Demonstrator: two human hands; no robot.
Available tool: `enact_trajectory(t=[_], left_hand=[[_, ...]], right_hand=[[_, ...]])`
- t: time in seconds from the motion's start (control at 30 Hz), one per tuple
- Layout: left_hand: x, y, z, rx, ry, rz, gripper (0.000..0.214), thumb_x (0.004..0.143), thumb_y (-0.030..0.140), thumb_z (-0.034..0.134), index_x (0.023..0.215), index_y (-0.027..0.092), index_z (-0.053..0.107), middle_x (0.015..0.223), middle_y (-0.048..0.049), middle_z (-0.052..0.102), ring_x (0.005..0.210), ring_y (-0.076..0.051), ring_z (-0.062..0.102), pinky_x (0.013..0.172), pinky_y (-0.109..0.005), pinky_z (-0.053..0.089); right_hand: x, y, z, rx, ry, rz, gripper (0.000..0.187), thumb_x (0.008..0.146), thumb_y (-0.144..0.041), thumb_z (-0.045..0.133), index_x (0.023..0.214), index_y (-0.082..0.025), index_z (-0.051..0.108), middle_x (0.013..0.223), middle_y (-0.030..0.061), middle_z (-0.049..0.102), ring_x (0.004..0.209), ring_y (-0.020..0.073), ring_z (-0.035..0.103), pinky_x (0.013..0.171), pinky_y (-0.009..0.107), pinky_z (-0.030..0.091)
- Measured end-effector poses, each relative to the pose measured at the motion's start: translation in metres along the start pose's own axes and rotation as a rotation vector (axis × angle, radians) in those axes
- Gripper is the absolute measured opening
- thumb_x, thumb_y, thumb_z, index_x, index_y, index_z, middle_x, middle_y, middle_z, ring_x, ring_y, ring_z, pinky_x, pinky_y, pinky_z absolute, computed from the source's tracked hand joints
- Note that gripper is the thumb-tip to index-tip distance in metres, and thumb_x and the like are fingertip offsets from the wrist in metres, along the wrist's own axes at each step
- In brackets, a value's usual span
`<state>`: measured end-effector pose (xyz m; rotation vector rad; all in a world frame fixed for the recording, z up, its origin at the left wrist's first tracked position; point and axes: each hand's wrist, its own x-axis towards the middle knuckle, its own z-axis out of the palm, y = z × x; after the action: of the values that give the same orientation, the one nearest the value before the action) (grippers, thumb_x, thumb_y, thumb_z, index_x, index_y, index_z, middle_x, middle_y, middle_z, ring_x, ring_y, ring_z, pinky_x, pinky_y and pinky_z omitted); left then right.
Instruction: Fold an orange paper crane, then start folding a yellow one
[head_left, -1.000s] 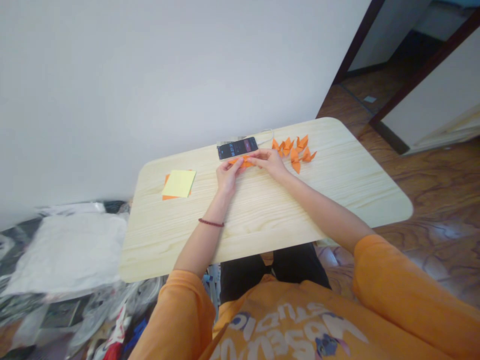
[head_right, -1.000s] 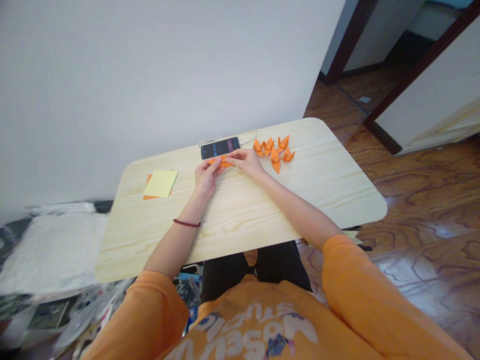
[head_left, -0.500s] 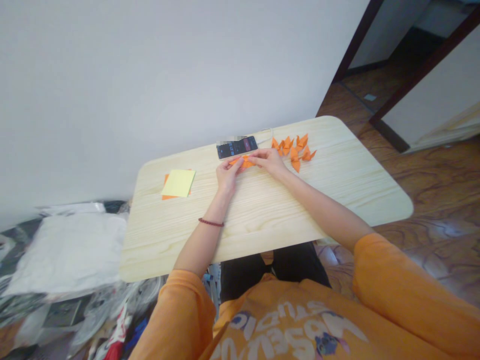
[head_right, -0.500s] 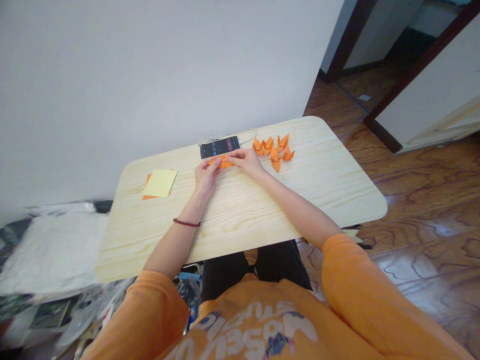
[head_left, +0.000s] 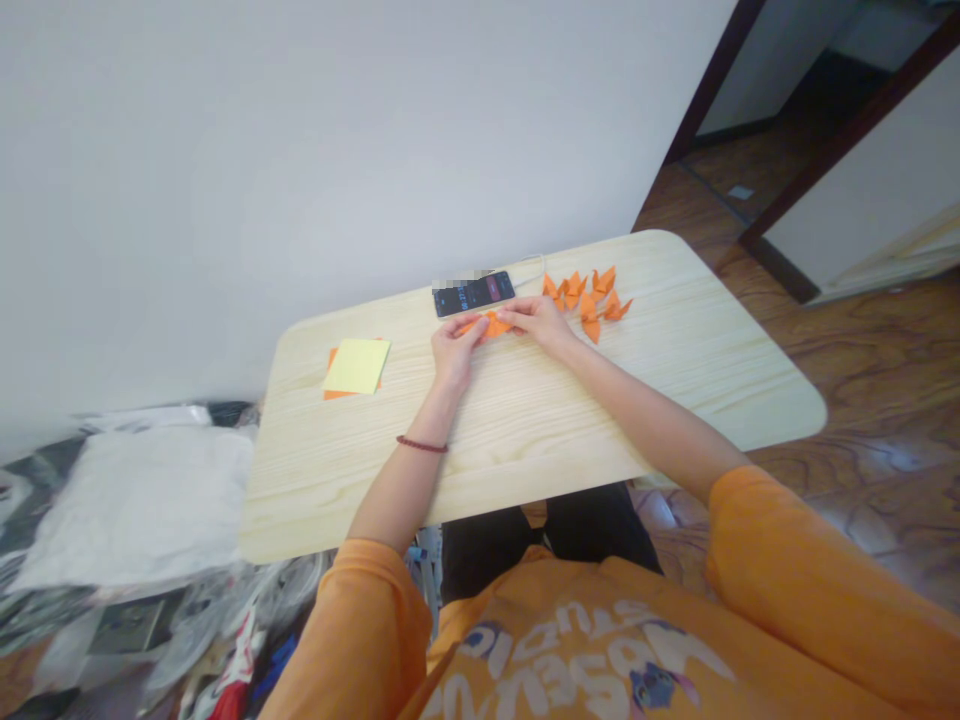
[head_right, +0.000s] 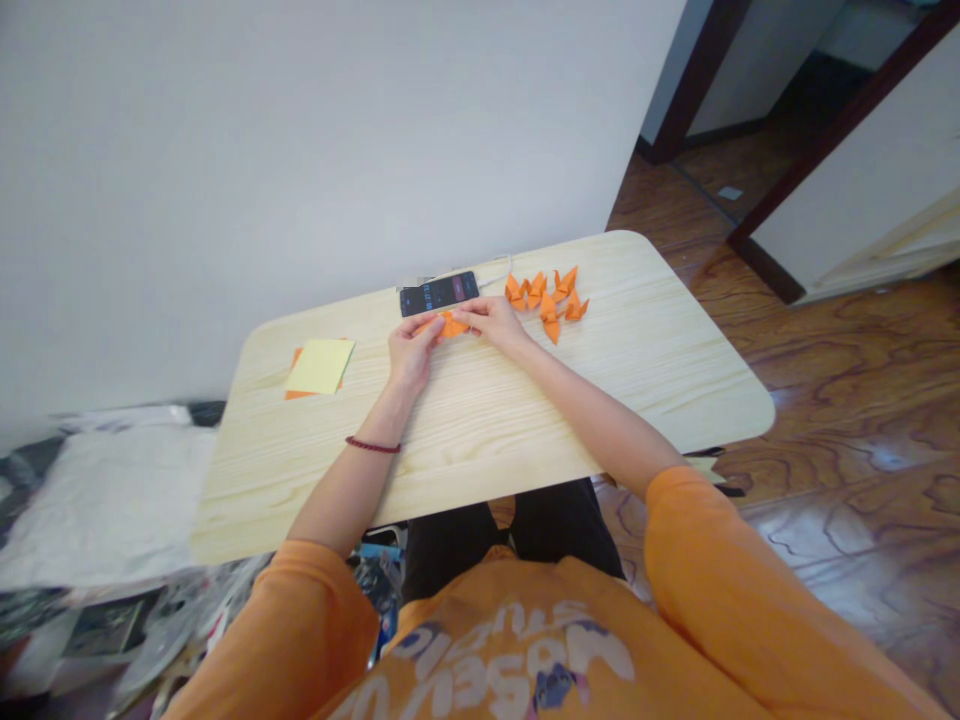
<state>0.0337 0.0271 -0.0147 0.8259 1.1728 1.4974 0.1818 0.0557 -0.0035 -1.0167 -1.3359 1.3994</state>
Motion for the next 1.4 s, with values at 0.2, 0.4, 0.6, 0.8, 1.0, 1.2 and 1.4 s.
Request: enact_trajectory(t=[0.2,0.4,0.6,0.8,1.0,1.2,1.4], left_hand=[[0.001,0.001,-0.001,0.089,-0.022,0.078,0.025,0.056,0.028,0.082,0.072,0.016,0.068,0.073,-0.0028,0.071,0.064,-0.013,0.063,0.062,-0.026,0.052],[-0.002,0.000,-0.001,0.133,-0.060,0.122,0.025,0.059,0.029,0.080,0.076,0.017,0.068,0.078,-0.0039,0.072,0.068,-0.014,0.066,0.059,-0.025,0.052],[-0.001,0.002,0.000,0.162,-0.060,0.142,0.023,0.059,0.027,0.078,0.075,0.017,0.065,0.065,-0.0002,0.069,0.058,-0.012,0.063,0.055,-0.022,0.050],[0.001,0.005,0.000,0.144,-0.049,0.118,0.022,0.060,0.021,0.076,0.077,0.017,0.063,0.063,0.0006,0.067,0.055,-0.011,0.062,0.054,-0.022,0.048],[0.002,0.006,-0.003,0.131,-0.023,0.126,0.020,0.058,0.019,0.076,0.073,0.017,0.062,0.060,0.0015,0.066,0.053,-0.010,0.060,0.051,-0.020,0.046],[0.002,0.010,-0.003,0.190,-0.027,0.078,0.013,0.061,0.015,0.071,0.072,0.016,0.064,0.055,0.0029,0.062,0.050,-0.009,0.057,0.051,-0.019,0.047],[0.006,0.009,-0.010,0.181,-0.124,0.021,0.018,0.065,0.016,0.067,0.083,0.015,0.068,0.060,0.0004,0.066,0.059,-0.013,0.064,0.059,-0.025,0.055]], right_hand=[[-0.003,-0.005,0.001,-0.005,-0.010,0.033,0.035,0.058,-0.046,0.080,0.069,-0.014,0.069,0.058,0.0012,0.064,0.050,0.0075,0.048,0.048,0.022,0.036],[-0.003,-0.003,0.004,0.009,0.017,0.051,0.029,0.059,-0.039,0.080,0.067,-0.014,0.066,0.057,0.0003,0.062,0.049,0.0073,0.046,0.047,0.022,0.034],[-0.003,-0.002,0.005,-0.040,0.019,0.046,0.025,0.061,-0.034,0.078,0.066,-0.014,0.065,0.054,-0.0014,0.059,0.045,0.0055,0.041,0.045,0.021,0.029],[-0.002,-0.010,0.000,-0.067,-0.044,0.068,0.020,0.066,-0.031,0.076,0.067,-0.013,0.066,0.056,0.0000,0.061,0.047,0.0070,0.046,0.045,0.021,0.034],[-0.003,-0.014,-0.004,-0.082,0.009,0.117,0.009,0.069,-0.019,0.070,0.065,-0.013,0.066,0.049,-0.0020,0.058,0.043,0.0058,0.045,0.044,0.020,0.034],[-0.004,-0.015,-0.005,-0.101,0.024,0.061,0.009,0.070,-0.015,0.065,0.061,-0.014,0.062,0.045,-0.0047,0.052,0.042,0.0049,0.041,0.044,0.020,0.032],[0.000,-0.008,-0.009,-0.137,0.036,0.048,0.012,0.072,-0.017,0.065,0.061,-0.015,0.060,0.048,-0.0041,0.052,0.045,0.0063,0.042,0.047,0.021,0.034]])
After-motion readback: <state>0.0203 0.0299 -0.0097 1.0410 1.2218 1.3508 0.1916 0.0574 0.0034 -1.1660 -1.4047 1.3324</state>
